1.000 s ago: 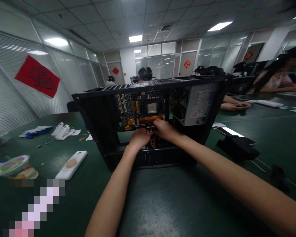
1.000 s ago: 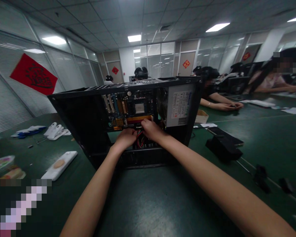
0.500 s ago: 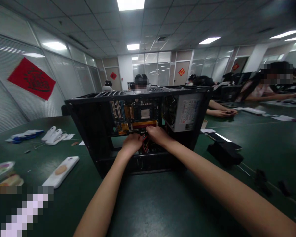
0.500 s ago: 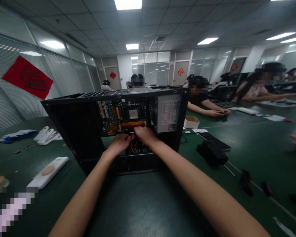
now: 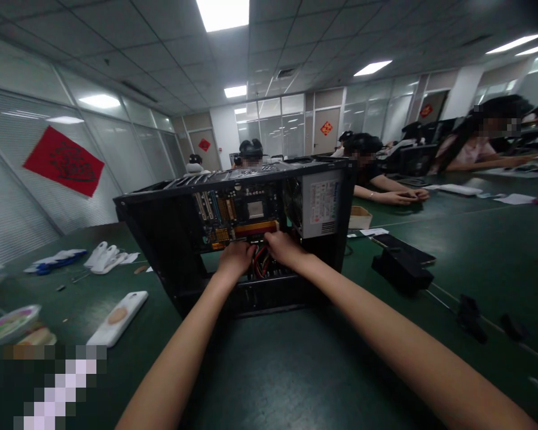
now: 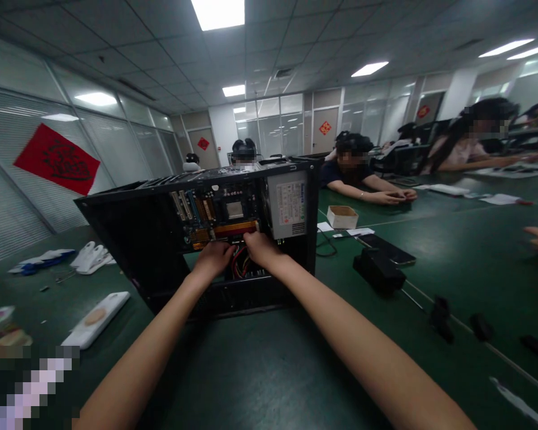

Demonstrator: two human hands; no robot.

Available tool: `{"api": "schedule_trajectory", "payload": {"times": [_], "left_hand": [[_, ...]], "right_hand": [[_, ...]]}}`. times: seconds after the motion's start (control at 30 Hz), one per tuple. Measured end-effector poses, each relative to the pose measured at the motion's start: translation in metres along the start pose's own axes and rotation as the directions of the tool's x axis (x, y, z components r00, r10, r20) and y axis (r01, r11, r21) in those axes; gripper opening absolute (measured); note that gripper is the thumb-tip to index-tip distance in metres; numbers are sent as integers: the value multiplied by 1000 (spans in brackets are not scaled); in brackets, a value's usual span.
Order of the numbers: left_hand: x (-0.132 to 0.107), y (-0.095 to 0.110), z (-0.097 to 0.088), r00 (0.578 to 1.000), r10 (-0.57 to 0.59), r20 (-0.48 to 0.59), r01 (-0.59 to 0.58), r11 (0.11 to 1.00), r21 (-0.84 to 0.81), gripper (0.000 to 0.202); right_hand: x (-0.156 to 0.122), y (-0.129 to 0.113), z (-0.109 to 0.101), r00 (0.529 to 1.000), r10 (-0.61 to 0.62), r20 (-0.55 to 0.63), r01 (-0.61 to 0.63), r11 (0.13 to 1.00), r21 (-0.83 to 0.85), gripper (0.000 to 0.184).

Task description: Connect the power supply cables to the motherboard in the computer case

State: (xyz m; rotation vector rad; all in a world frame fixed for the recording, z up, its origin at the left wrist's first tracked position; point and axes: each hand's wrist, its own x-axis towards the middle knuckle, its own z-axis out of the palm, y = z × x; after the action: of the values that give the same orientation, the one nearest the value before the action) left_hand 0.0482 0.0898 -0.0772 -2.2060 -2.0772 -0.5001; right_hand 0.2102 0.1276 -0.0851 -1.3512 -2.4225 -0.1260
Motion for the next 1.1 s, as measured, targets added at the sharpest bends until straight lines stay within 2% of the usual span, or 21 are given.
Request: {"api": "schedule_trajectory", "payload": {"times": [0.3, 0.73, 1.1], "left_hand": [[7, -7, 6, 999, -35, -3, 35, 999, 3, 40], [11, -10, 10, 1000, -19, 10, 19, 999, -26, 37], [19, -15, 18, 1000, 3, 10, -3, 998, -59, 39]], "right_hand": [[-5, 0, -5, 992, 116, 41, -118, 992, 50, 30], [-6, -7, -5, 979, 158, 125, -168, 983, 72, 33], [-3, -5, -3, 977, 167, 130, -177, 982, 63, 32]]}}
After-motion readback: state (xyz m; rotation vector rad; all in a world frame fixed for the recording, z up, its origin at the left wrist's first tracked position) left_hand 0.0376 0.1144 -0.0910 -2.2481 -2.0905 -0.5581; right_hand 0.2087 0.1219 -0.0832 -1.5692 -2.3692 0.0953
